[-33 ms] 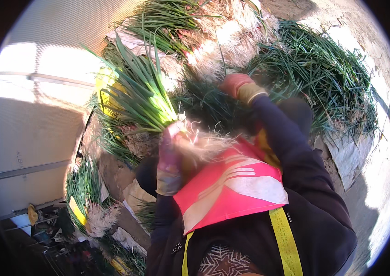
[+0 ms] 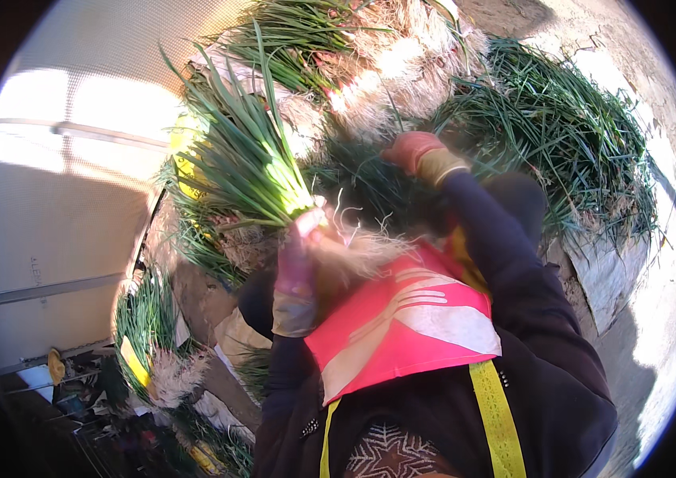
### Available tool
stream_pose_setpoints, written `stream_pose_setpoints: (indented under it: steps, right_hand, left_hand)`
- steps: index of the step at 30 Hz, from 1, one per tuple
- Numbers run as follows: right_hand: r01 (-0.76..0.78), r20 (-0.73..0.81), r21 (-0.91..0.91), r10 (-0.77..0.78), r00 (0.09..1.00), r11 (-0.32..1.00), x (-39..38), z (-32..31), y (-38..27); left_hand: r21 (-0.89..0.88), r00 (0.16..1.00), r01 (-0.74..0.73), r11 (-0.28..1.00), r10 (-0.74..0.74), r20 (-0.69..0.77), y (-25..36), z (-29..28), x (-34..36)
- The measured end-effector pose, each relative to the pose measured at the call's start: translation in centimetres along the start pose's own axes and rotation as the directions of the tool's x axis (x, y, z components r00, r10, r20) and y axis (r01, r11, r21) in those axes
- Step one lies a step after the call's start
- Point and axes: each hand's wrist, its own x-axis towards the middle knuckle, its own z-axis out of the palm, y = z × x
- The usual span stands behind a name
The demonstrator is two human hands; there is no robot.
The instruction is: The person repeatedly cleans bundles of green onions by hand, removing dirt and roots from the base. They handle multiple bundles one at a time, shaking and pulling off debris, then placing the cleaned onions aside.
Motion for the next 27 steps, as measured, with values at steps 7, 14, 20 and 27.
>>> stream_pose_setpoints:
  steps: [7, 14, 20, 27]
  right_hand:
    - [0.581, -0.308, 0.814, -0.836, 0.454, 0.016, -1.4, 2.3, -5.2]
    - [-0.065, -0.344, 0.891, -0.762, 0.549, -0.449, -4.3, 1.5, -6.8]
    - [0.109, -0.355, 0.917, -0.66, 0.663, -0.383, -3.0, 0.9, -5.6]
    - [0.054, -0.19, 0.973, -0.65, 0.736, -0.224, -2.6, 0.7, -4.7]
  left_hand:
    - [-0.077, 0.959, -0.016, 0.997, 0.038, 0.282, 5.2, 3.7, 0.7]
    - [0.108, 0.607, 0.31, 0.945, -0.284, 0.742, 6.0, 2.0, 4.3]
    - [0.747, 0.696, 0.145, 0.648, -0.604, 0.389, 3.8, -1.8, 7.3]
    - [0.255, 0.883, -0.328, 0.91, 0.199, 0.425, 4.7, -4.3, 6.6]
